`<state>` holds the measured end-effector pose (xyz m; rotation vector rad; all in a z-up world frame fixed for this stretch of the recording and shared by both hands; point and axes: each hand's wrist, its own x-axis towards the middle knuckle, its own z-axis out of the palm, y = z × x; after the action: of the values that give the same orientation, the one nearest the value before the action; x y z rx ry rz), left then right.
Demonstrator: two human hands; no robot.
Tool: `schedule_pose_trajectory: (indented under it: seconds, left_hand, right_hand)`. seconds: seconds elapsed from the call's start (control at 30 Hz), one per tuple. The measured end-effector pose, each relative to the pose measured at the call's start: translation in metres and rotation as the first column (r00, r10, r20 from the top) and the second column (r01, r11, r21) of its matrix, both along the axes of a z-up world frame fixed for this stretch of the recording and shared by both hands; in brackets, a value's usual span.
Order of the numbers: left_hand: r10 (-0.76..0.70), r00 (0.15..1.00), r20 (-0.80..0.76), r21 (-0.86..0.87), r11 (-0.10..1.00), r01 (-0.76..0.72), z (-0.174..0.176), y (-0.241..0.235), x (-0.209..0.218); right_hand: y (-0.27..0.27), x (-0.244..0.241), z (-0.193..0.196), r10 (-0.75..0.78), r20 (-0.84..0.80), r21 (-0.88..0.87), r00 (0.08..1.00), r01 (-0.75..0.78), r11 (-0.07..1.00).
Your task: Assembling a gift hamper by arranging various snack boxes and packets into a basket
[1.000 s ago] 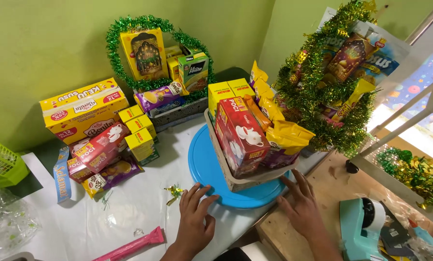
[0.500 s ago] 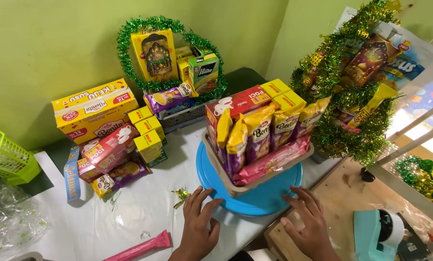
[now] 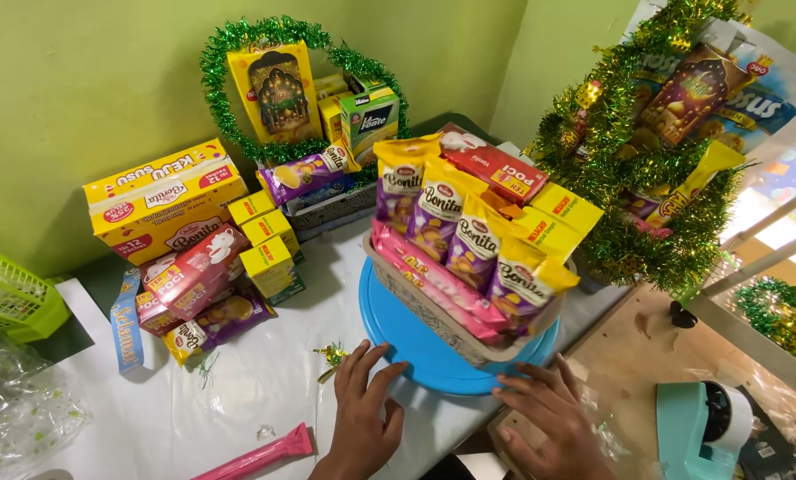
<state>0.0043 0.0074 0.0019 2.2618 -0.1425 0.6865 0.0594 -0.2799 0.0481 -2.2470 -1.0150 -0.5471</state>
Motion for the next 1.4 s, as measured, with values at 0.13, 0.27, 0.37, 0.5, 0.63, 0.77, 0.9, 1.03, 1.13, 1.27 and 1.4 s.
schedule_pose_trajectory:
  seconds: [0.13, 0.27, 0.37, 0.5, 0.63, 0.77, 0.9, 1.03, 1.13, 1.27, 1.4]
  left_hand:
    - [0.01, 1.0, 0.005, 0.019, 1.0, -0.01, 0.0, 0.0, 0.0]
    - [-0.002, 1.0, -0.017, 0.002, 1.0, 0.002, 0.004, 0.0, -0.001]
    - [0.002, 1.0, -0.029, -0.001, 1.0, -0.002, 0.002, 0.0, -0.002]
    - [0.03, 0.997, -0.075, 0.024, 0.999, -0.028, -0.001, 0.0, 0.0]
    - [0.042, 0.997, -0.065, 0.046, 0.998, -0.039, -0.004, -0.001, 0.0]
    - [0.078, 0.996, -0.05, 0.029, 0.997, -0.076, -0.009, -0.002, 0.003]
    - [0.095, 0.993, -0.069, 0.027, 0.995, -0.093, -0.013, -0.004, 0.005]
    - [0.098, 0.991, -0.088, 0.011, 0.995, -0.098, -0.014, -0.004, 0.005]
    - [0.122, 0.99, -0.067, 0.041, 0.992, -0.119, -0.021, -0.003, 0.007]
    - [0.135, 0.987, -0.09, 0.05, 0.99, -0.131, -0.024, -0.003, 0.008]
    - [0.148, 0.986, -0.082, 0.057, 0.988, -0.144, -0.026, -0.002, 0.007]
  right_hand:
    - [0.0, 0.001, 0.004, -0.023, 0.03, 0.045, 0.999, 0.022, 0.999]
    - [-0.004, 0.005, -0.004, -0.081, 0.04, 0.063, 0.996, 0.079, 0.995]
    - [-0.006, 0.008, -0.011, -0.174, 0.05, 0.083, 0.984, 0.169, 0.982]
    - [-0.015, 0.012, -0.039, -0.534, -0.002, -0.086, 0.846, 0.531, 0.843]
    - [-0.018, 0.016, -0.048, -0.595, -0.002, -0.342, 0.804, 0.559, 0.756]
    - [-0.015, 0.012, -0.034, -0.23, 0.003, -0.278, 0.973, 0.221, 0.935]
    - [-0.001, 0.005, -0.001, 0.121, -0.03, -0.047, 0.992, -0.122, 0.991]
    - [0.007, 0.002, 0.003, -0.155, 0.048, 0.105, 0.987, 0.149, 0.983]
    - [-0.004, 0.012, -0.024, -0.393, 0.102, 0.164, 0.914, 0.374, 0.913]
    - [-0.013, 0.014, -0.045, -0.508, 0.033, 0.024, 0.861, 0.507, 0.861]
    - [-0.018, 0.015, -0.066, -0.486, 0.036, -0.036, 0.873, 0.487, 0.873]
